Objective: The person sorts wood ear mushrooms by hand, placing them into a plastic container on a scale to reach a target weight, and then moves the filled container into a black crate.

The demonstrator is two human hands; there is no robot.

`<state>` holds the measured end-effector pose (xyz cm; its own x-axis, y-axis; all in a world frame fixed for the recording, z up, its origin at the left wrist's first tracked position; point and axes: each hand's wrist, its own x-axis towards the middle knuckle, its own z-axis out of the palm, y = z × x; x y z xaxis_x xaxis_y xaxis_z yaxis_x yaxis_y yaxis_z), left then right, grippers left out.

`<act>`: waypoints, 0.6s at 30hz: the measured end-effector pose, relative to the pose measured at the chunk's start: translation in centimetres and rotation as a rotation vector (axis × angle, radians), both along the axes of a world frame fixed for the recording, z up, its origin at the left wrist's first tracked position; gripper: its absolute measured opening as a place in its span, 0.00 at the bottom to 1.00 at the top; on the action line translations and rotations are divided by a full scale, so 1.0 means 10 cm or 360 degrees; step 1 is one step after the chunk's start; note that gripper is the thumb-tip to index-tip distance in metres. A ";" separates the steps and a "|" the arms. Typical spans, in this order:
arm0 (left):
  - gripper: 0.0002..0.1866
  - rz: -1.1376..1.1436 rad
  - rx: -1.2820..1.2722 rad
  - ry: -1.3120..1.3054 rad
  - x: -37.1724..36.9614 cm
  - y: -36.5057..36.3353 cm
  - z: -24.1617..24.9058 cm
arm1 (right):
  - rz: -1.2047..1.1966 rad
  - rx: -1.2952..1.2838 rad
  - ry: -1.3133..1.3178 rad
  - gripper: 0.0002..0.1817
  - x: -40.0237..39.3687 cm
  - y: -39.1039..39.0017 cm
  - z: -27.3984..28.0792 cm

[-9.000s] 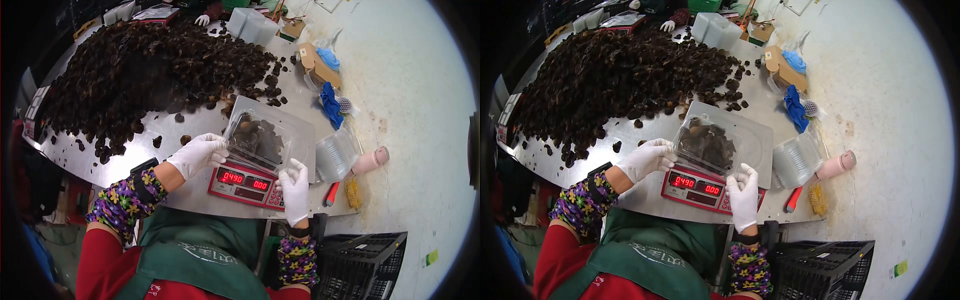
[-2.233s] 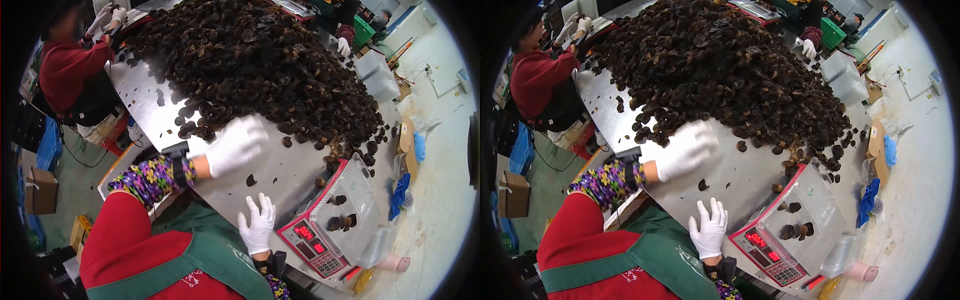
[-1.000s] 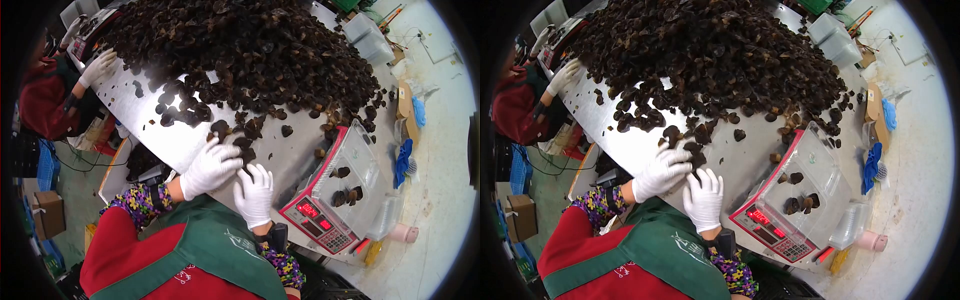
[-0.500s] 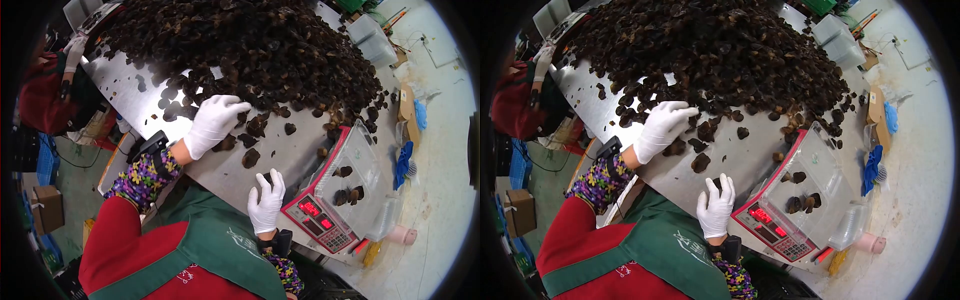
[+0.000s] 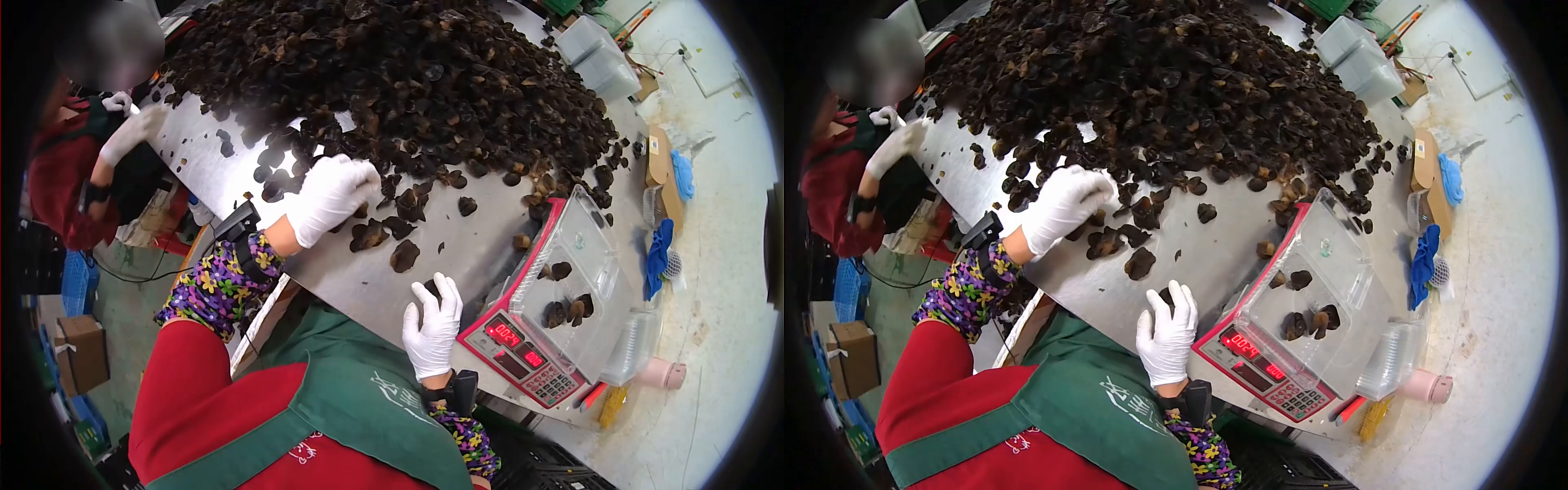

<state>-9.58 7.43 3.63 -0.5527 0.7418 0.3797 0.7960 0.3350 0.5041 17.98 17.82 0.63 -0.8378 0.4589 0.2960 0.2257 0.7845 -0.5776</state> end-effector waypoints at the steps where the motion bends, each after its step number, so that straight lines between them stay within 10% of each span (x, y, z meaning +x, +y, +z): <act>1: 0.03 -0.0056 -0.0075 0.0000 0.05 -0.01 -0.02 | 0.0009 0.0000 0.0001 0.20 0.00 0.00 0.00; 7: 0.06 -0.0025 -0.0178 0.0181 0.20 0.13 -0.12 | 0.0006 0.0034 0.0008 0.20 0.00 0.01 -0.01; 13: 0.06 -0.0148 0.0432 -0.1726 0.07 -0.06 0.23 | 0.0004 -0.0009 0.0052 0.20 0.00 0.00 -0.02; 18: 0.07 -0.0356 0.0884 -0.2363 0.06 -0.38 0.20 | 0.0023 0.0003 0.0028 0.19 0.01 0.00 -0.02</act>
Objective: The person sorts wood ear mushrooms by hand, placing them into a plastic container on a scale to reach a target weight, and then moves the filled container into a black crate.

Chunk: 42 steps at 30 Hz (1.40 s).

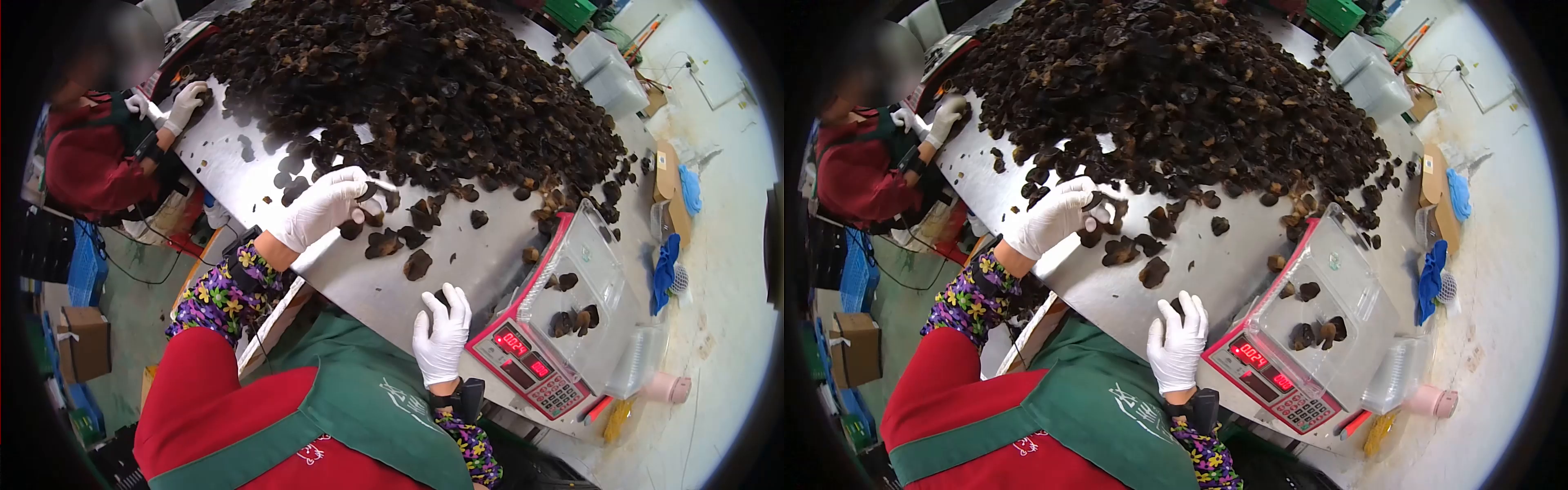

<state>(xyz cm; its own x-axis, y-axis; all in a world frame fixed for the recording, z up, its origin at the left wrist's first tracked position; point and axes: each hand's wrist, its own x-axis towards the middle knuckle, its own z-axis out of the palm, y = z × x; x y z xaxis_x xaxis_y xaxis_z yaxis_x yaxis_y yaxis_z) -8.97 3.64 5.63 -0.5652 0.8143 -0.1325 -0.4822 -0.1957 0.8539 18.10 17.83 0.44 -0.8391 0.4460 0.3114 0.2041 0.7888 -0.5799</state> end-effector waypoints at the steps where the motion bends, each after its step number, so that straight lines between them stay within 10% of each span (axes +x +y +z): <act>1: 0.07 -0.0018 0.0046 -0.0126 0.02 -0.07 -0.01 | 0.0000 0.0013 -0.0010 0.19 0.00 0.00 0.00; 10: 0.09 0.0195 -0.0430 0.0118 0.08 -1.37 -0.04 | 0.0035 0.0024 0.0013 0.18 0.00 0.01 -0.01; 13: 0.12 0.0227 -0.1154 0.0776 0.01 -2.09 -0.25 | 0.0051 0.0038 0.0011 0.18 0.01 0.01 0.00; 16: 0.15 0.0306 -0.2258 0.2300 0.30 -2.20 -0.09 | 0.0070 0.0055 0.0012 0.18 0.00 0.02 0.01; 19: 0.08 0.0714 -0.1556 0.1696 0.40 -1.79 -0.11 | 0.0076 0.0079 0.0004 0.18 0.00 0.00 0.01; 22: 0.08 0.0910 -0.1321 0.1995 0.49 -1.10 -0.17 | 0.0068 0.0097 0.0004 0.18 -0.01 0.01 -0.01; 25: 0.13 0.0695 -0.0965 0.2641 0.45 -0.39 -0.03 | 0.0052 0.0090 0.0010 0.18 0.01 0.01 -0.02; 33: 0.11 -0.0040 -0.1200 0.2725 0.55 0.04 -0.17 | -0.0027 0.0036 0.0026 0.19 0.00 0.00 -0.01; 42: 0.14 0.0058 -0.0475 0.1648 1.09 0.10 -0.28 | 0.0078 0.0074 0.0096 0.37 -0.02 -0.03 0.03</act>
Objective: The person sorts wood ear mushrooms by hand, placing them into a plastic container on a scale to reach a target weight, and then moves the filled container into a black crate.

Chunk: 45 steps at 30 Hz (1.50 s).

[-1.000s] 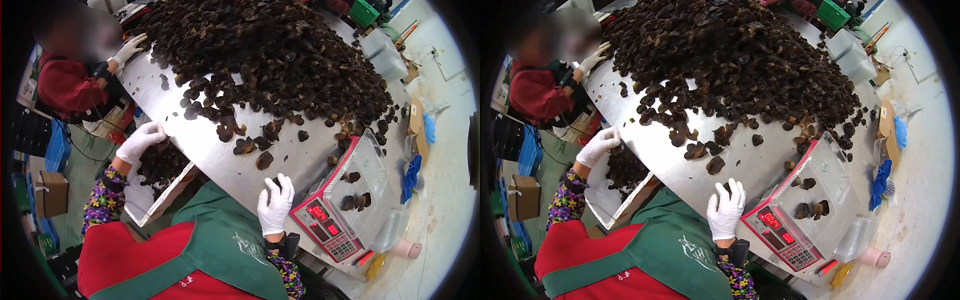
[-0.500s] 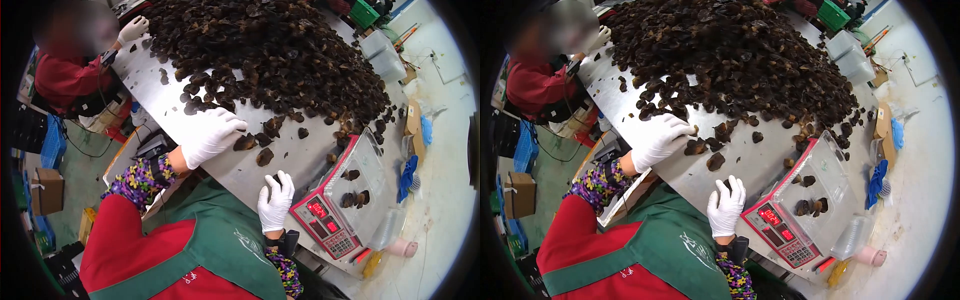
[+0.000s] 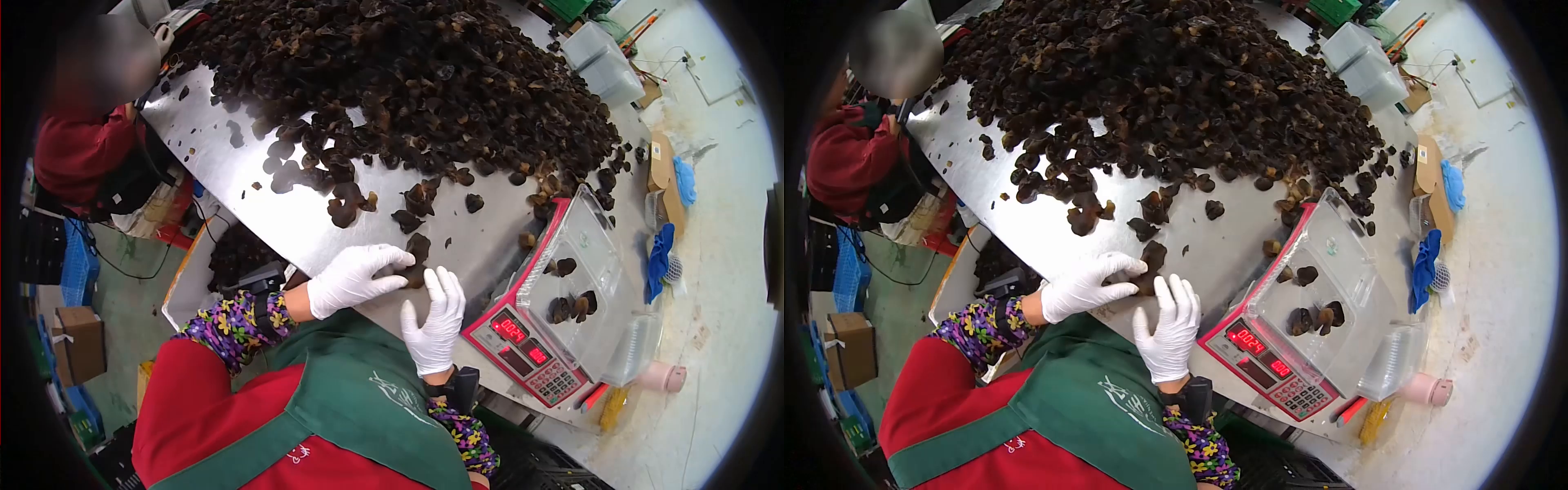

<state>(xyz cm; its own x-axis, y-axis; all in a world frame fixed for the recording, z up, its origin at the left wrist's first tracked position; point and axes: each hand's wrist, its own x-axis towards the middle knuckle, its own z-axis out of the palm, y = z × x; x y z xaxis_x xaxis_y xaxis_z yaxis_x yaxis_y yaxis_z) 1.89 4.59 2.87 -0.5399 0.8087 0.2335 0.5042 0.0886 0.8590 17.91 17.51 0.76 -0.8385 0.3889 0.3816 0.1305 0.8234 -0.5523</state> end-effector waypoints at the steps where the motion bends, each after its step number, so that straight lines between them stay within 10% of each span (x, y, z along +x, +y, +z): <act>1: 0.14 -0.0004 0.0012 -0.0308 0.05 0.03 -0.02 | 0.0031 0.0001 -0.0013 0.38 0.00 -0.01 -0.01; 5: 0.14 0.0487 0.0072 0.0589 -0.22 0.28 0.06 | 0.0049 0.0087 -0.0115 0.40 -0.08 -0.06 0.01; 11: 0.12 0.0345 -0.0241 0.0589 -0.33 0.27 -0.13 | -0.0092 0.0306 -0.0374 0.38 -0.31 -0.02 -0.03; 18: 0.09 0.0197 0.0071 -0.1195 -0.30 -0.05 0.02 | 0.0008 0.0243 -0.0199 0.24 -0.43 0.03 -0.03; 31: 0.09 0.0237 0.0216 -0.1525 -0.30 -0.28 0.18 | -0.0043 0.0094 -0.0032 0.11 -0.45 -0.05 -0.01; 35: 0.07 0.0248 0.0068 -0.1317 -0.29 -0.44 0.06 | 0.0011 0.0270 0.0083 0.13 -0.49 -0.01 0.01; 39: 0.08 0.0377 -0.0170 -0.0265 -0.29 -0.21 0.04 | 0.0136 0.0237 -0.0043 0.13 -0.48 0.01 -0.13; 45: 0.32 0.0361 -0.0070 0.0745 -0.43 0.57 0.03 | 0.0084 0.0312 -0.0148 0.17 -0.38 -0.05 -0.05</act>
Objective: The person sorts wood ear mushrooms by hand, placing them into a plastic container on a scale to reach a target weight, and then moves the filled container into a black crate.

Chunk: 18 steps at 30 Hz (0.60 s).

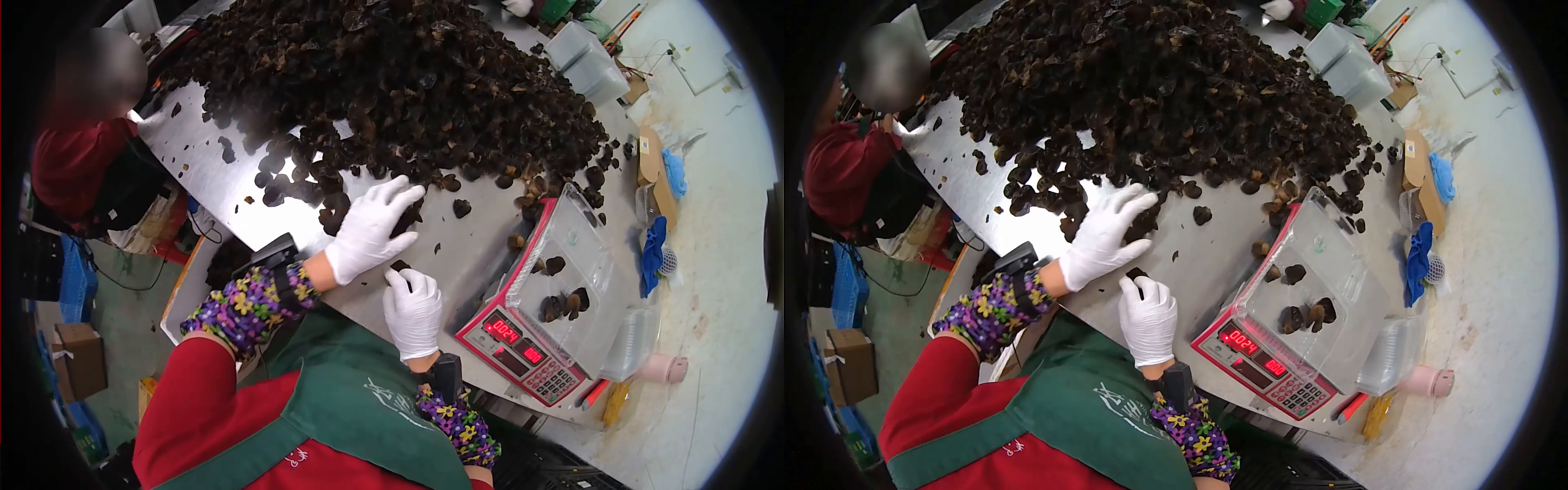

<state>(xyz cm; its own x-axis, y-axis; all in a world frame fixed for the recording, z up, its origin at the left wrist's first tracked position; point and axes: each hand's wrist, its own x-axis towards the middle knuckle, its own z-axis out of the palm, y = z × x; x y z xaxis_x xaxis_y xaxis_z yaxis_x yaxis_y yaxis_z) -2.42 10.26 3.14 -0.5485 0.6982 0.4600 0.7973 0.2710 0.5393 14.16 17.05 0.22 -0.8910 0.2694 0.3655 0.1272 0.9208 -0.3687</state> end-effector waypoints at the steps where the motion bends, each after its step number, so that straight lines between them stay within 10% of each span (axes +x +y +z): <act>1: 0.31 -0.0096 -0.0051 0.0000 -0.05 0.09 -0.04 | -0.0030 0.0005 0.0086 0.17 -0.01 -0.01 0.01; 6: 0.15 -0.0537 -0.0373 -0.0086 -0.01 0.09 -0.08 | 0.0067 -0.0080 0.0082 0.16 0.13 0.04 -0.05; 18: 0.19 -0.0081 -0.0264 0.0094 -0.64 0.59 -0.16 | 0.0027 -0.0199 0.0169 0.19 0.20 0.07 -0.06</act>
